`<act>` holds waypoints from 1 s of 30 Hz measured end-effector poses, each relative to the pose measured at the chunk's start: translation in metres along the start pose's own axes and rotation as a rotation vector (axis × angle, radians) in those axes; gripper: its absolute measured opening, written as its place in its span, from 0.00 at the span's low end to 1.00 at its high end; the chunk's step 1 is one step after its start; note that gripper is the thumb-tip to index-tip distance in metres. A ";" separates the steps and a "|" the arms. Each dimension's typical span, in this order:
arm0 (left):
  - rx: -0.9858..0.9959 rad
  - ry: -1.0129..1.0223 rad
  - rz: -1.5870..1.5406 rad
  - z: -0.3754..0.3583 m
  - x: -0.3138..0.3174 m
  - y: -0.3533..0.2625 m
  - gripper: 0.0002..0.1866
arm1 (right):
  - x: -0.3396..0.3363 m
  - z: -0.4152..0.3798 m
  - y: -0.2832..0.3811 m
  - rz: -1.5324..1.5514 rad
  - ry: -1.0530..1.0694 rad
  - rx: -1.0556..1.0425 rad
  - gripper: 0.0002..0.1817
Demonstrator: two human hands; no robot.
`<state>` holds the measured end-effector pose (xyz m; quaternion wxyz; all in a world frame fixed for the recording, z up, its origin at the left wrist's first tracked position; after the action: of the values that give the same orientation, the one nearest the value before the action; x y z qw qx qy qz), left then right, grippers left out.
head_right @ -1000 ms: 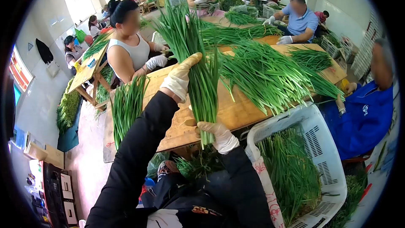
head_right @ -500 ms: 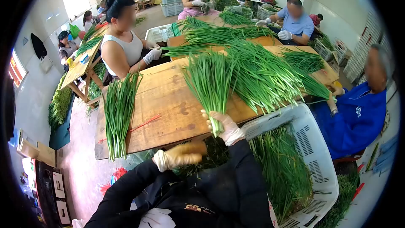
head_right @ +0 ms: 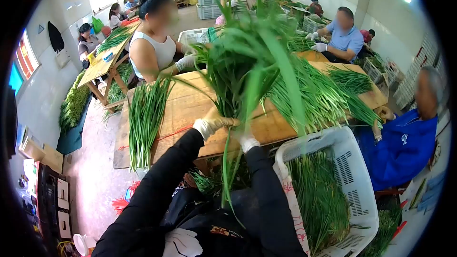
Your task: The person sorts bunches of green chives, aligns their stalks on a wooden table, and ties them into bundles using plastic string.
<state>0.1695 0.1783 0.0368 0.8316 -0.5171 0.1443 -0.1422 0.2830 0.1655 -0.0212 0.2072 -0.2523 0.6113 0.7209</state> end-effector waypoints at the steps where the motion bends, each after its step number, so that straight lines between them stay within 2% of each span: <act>1: -0.083 0.009 -0.041 -0.008 0.004 0.001 0.27 | 0.004 -0.006 0.001 0.273 0.025 0.149 0.15; 2: -0.158 0.018 -0.081 -0.009 0.005 0.001 0.25 | 0.006 -0.007 0.002 0.544 0.047 0.293 0.11; 3: -0.156 0.016 -0.082 -0.003 0.003 0.017 0.25 | 0.003 -0.011 0.004 0.604 0.138 0.300 0.11; 4: -0.204 -0.005 -0.365 0.006 0.002 0.048 0.27 | -0.002 -0.018 0.011 0.667 0.226 0.309 0.11; 5: -0.230 -0.014 -0.512 0.005 0.005 0.048 0.28 | -0.005 -0.023 0.014 0.687 0.248 0.229 0.10; 6: -0.260 -0.026 -0.657 0.003 0.007 0.048 0.30 | -0.008 -0.033 0.013 0.686 0.248 0.238 0.10; 8: -0.634 -0.074 -0.736 -0.030 0.011 0.003 0.34 | -0.014 -0.067 0.028 1.012 0.582 0.591 0.11; 9: -0.561 0.045 -0.588 -0.044 0.012 0.007 0.30 | -0.007 -0.073 0.016 1.121 0.673 0.663 0.15; 10: -0.479 0.154 -0.430 -0.058 0.014 0.010 0.28 | -0.009 -0.080 0.013 1.123 0.670 0.671 0.15; 11: -0.392 0.245 -0.275 -0.071 0.017 0.004 0.27 | -0.010 -0.085 0.012 1.253 0.691 0.763 0.14; 12: -0.886 0.037 -0.907 -0.088 0.033 0.005 0.25 | -0.010 -0.090 0.011 1.381 0.712 0.853 0.13; 13: -0.800 0.112 -0.891 -0.097 0.036 0.011 0.25 | -0.007 -0.096 0.010 1.354 0.694 0.759 0.15; 14: -0.713 0.184 -0.875 -0.103 0.039 0.006 0.25 | -0.005 -0.099 0.008 1.259 0.725 0.809 0.15; 16: -0.779 0.066 -0.966 -0.114 0.051 0.006 0.23 | 0.005 -0.111 0.015 1.278 0.810 0.629 0.16; 18: -0.751 0.174 -0.900 -0.125 0.049 0.002 0.24 | 0.007 -0.121 0.022 1.198 0.833 0.608 0.19; 20: -0.931 0.291 -0.917 -0.143 0.054 0.012 0.23 | 0.021 -0.127 0.016 0.991 0.916 0.618 0.20; 22: -0.978 0.183 -0.740 -0.154 0.057 0.019 0.21 | 0.026 -0.130 0.011 0.783 0.876 0.640 0.20; 23: -0.859 0.208 -0.753 -0.153 0.061 0.017 0.20 | 0.023 -0.131 0.013 0.714 0.904 0.627 0.21; 24: -0.822 0.101 -0.664 -0.155 0.064 0.018 0.21 | 0.019 -0.133 0.014 0.644 0.932 0.617 0.22; 25: -0.864 0.213 -0.719 -0.153 0.066 0.013 0.19 | 0.016 -0.134 0.016 0.640 0.938 0.620 0.22; 26: -0.901 0.323 -0.775 -0.149 0.067 0.010 0.18 | 0.014 -0.136 0.015 0.458 0.999 0.695 0.25; 27: -0.819 0.142 -0.784 -0.152 0.069 0.021 0.16 | 0.011 -0.137 0.014 0.269 1.053 0.762 0.28; 28: -0.733 -0.039 -0.789 -0.152 0.069 0.021 0.14 | 0.009 -0.135 0.016 0.258 1.062 0.760 0.28; 30: -0.687 -0.230 -0.774 -0.154 0.067 0.018 0.13 | 0.004 -0.133 0.018 -0.170 1.139 0.694 0.32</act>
<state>0.1727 0.0341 -0.0508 0.5116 -0.7874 -0.1111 -0.3255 0.2834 0.0318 -0.0268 -0.0226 -0.5593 0.7995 0.2179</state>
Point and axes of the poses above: each hand's wrist, its own z-axis towards the middle knuckle, its own x-axis out of the palm, y = z × x, the point moved 3 cm from there along z, towards the middle knuckle, and after that the axes turned 12 degrees about x, right-handed, at the moved point
